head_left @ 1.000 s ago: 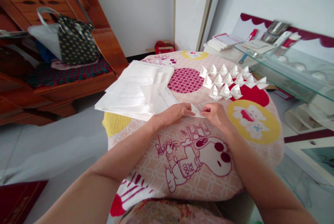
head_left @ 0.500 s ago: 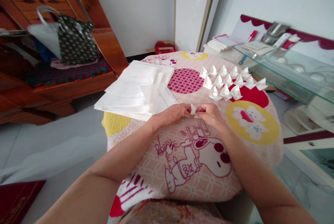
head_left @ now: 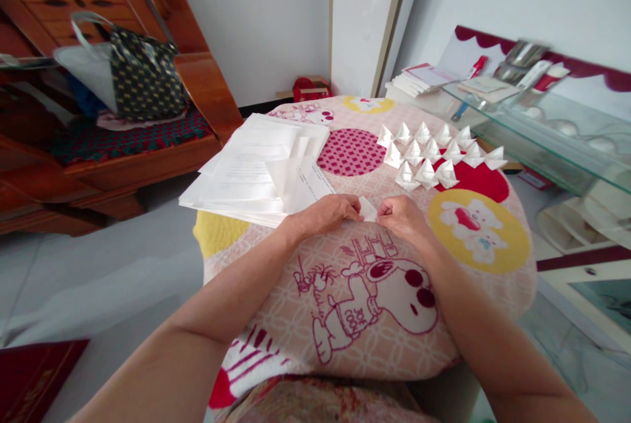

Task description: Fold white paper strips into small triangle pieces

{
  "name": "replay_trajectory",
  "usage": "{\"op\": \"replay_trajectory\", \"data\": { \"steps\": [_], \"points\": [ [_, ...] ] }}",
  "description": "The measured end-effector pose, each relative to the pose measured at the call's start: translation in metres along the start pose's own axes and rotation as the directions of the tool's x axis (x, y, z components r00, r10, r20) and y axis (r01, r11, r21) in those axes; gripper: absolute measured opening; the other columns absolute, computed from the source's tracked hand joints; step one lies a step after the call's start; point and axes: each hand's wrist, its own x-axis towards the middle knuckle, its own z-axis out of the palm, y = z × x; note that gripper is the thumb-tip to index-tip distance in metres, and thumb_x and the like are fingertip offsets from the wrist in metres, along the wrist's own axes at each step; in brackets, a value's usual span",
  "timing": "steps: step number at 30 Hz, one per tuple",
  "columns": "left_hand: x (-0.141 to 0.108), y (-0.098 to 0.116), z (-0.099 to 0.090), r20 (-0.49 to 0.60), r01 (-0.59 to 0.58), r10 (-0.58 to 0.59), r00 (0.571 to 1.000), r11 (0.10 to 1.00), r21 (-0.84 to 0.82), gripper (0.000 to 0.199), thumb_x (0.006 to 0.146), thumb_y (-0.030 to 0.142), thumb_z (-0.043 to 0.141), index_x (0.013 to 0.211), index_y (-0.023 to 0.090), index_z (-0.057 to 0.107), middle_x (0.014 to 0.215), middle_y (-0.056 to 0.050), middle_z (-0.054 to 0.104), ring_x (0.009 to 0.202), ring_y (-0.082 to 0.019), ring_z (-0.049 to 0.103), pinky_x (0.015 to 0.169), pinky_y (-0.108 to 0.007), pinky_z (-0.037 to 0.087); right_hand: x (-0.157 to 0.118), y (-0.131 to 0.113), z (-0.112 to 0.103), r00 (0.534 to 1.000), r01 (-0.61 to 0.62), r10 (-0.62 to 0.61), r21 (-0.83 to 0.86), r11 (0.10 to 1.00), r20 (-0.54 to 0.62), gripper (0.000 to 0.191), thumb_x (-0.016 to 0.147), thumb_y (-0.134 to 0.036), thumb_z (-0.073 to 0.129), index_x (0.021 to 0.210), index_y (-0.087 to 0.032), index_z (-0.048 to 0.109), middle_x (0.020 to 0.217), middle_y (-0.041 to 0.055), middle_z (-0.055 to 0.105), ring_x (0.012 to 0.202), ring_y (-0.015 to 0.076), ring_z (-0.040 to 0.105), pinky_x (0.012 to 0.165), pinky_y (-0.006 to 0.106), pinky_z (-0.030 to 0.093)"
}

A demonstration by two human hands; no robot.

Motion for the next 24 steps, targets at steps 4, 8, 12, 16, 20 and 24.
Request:
{"op": "replay_trajectory", "data": {
  "steps": [4, 8, 12, 16, 20, 24],
  "points": [
    [0.0, 0.003, -0.002, -0.002, 0.012, -0.012, 1.0, 1.0, -0.012, 0.044, 0.085, -0.002, 0.048, 0.102, 0.022, 0.081, 0.104, -0.006, 0.073, 0.093, -0.015, 0.066, 0.085, -0.026, 0.05, -0.002, 0.018, -0.018, 0.998, -0.048, 0.048, 0.003, 0.999, 0.039, 0.011, 0.067, -0.01, 0.065, 0.062, -0.018, 0.07, 0.059, 0.0014, 0.066, 0.058, 0.0158, 0.058, 0.056, 0.028, 0.037],
    [0.002, 0.006, 0.003, -0.06, 0.103, -0.105, 0.993, 0.994, -0.034, 0.031, 0.087, 0.005, 0.055, 0.096, 0.02, 0.081, 0.102, -0.006, 0.073, 0.088, -0.014, 0.067, 0.083, -0.027, 0.05, 0.0, 0.025, -0.027, 0.998, -0.069, 0.07, 0.094, 0.993, -0.005, 0.012, 0.064, -0.01, 0.062, 0.055, -0.018, 0.065, 0.052, 0.0002, 0.061, 0.054, 0.015, 0.055, 0.055, 0.027, 0.037],
    [0.009, 0.011, 0.01, -0.133, 0.267, -0.269, 0.954, 0.963, -0.031, 0.021, 0.086, 0.012, 0.061, 0.091, 0.018, 0.08, 0.095, -0.005, 0.073, 0.083, -0.015, 0.066, 0.081, -0.027, 0.05, 0.0, 0.008, -0.013, 0.996, 0.042, -0.015, 0.331, 0.943, -0.086, 0.01, 0.073, -0.016, 0.06, 0.068, -0.018, 0.069, 0.06, 0.0001, 0.066, 0.054, 0.0138, 0.056, 0.054, 0.026, 0.038],
    [0.016, 0.019, 0.014, -0.182, 0.409, -0.404, 0.896, 0.912, -0.014, 0.016, 0.085, 0.016, 0.063, 0.091, 0.017, 0.078, 0.086, -0.004, 0.072, 0.077, -0.015, 0.065, 0.075, -0.027, 0.049, 0.003, -0.009, 0.008, 0.989, 0.146, -0.136, 0.201, 0.969, -0.063, 0.013, 0.071, -0.01, 0.062, 0.063, -0.019, 0.066, 0.061, 0.0005, 0.067, 0.058, 0.0139, 0.057, 0.056, 0.026, 0.037],
    [0.023, 0.022, 0.016, -0.188, 0.477, -0.472, 0.861, 0.879, -0.025, 0.014, 0.081, 0.016, 0.065, 0.086, 0.017, 0.078, 0.083, -0.003, 0.072, 0.073, -0.015, 0.063, 0.072, -0.026, 0.048, 0.007, -0.011, 0.014, 0.992, 0.125, -0.124, 0.127, 0.984, -0.011, 0.013, 0.071, -0.009, 0.065, 0.064, -0.019, 0.067, 0.064, 0.0008, 0.069, 0.062, 0.0155, 0.06, 0.058, 0.027, 0.038],
    [0.025, 0.018, 0.015, -0.181, 0.5, -0.517, 0.837, 0.856, -0.132, 0.016, 0.073, 0.012, 0.066, 0.085, 0.015, 0.076, 0.079, -0.002, 0.071, 0.068, -0.013, 0.06, 0.068, -0.025, 0.047, 0.006, -0.009, 0.012, 0.99, 0.14, -0.139, 0.11, 0.984, -0.019, 0.013, 0.073, -0.01, 0.063, 0.067, -0.02, 0.069, 0.066, 0.0013, 0.071, 0.063, 0.0157, 0.062, 0.059, 0.027, 0.041]
  ]
}}
